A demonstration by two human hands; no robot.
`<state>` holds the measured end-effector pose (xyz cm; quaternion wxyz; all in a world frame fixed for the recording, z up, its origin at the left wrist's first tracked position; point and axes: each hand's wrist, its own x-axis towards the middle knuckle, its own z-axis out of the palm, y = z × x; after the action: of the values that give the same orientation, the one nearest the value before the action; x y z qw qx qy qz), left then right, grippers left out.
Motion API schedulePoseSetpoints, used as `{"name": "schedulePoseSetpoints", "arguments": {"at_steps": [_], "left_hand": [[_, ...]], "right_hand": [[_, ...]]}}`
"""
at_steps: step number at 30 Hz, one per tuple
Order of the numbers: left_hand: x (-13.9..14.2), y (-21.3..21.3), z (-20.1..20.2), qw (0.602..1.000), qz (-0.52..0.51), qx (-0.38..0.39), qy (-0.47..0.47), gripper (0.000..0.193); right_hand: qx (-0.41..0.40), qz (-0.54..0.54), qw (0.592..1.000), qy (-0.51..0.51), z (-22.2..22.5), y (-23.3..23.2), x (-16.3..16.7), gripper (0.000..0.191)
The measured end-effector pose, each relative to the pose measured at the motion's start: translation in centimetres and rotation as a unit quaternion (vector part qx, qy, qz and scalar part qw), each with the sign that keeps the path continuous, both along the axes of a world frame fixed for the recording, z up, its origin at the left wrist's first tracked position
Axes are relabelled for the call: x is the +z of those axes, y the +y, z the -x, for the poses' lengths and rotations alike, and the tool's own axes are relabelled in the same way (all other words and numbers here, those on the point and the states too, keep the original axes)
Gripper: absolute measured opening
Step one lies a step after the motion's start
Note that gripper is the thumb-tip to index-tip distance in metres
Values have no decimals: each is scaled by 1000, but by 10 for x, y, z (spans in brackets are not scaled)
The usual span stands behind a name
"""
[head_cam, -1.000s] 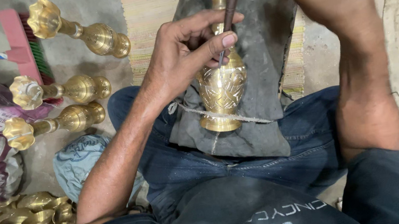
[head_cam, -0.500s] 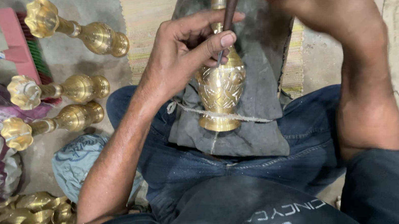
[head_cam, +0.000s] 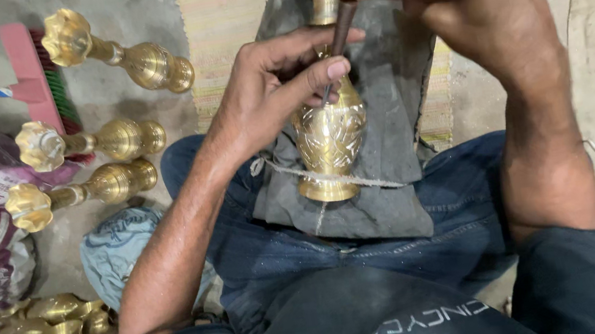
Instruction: The person sits cross-legged on the floor with a brass vase resting on a sandbag on their lap. They hold a steel punch against the vase's embossed surface and strike it with a wooden mallet, repositioning the punch repeatedly to work the decorative pattern around the body.
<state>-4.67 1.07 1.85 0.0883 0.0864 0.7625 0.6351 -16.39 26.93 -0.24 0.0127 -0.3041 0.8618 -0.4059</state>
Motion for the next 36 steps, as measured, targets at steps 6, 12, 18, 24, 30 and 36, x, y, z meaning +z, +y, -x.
{"name": "schedulePoseSetpoints", "arguments": {"at_steps": [6, 12, 18, 24, 30, 36], "left_hand": [[1, 0, 0, 1000, -13, -5, -7, 39], [2, 0, -1, 1000, -18, -3, -16, 40], [1, -1, -2, 1000, -20, -4, -16, 40], [-3, -1, -3, 1000, -17, -10, 14, 38], [-5, -1, -6, 999, -43, 4, 4, 39], [-4, 17, -34, 986, 34, 151, 54, 37]], "right_hand": [[-4, 0, 1000, -17, 1, 4, -3, 26], [-5, -1, 1000, -18, -1, 2, -3, 28], [-4, -3, 1000, -27, -1, 3, -4, 31], [-3, 1, 1000, -19, 3, 0, -10, 33], [17, 20, 1000, 14, 0, 2, -11, 34], [55, 32, 996, 68, -12, 0, -2, 17]]}}
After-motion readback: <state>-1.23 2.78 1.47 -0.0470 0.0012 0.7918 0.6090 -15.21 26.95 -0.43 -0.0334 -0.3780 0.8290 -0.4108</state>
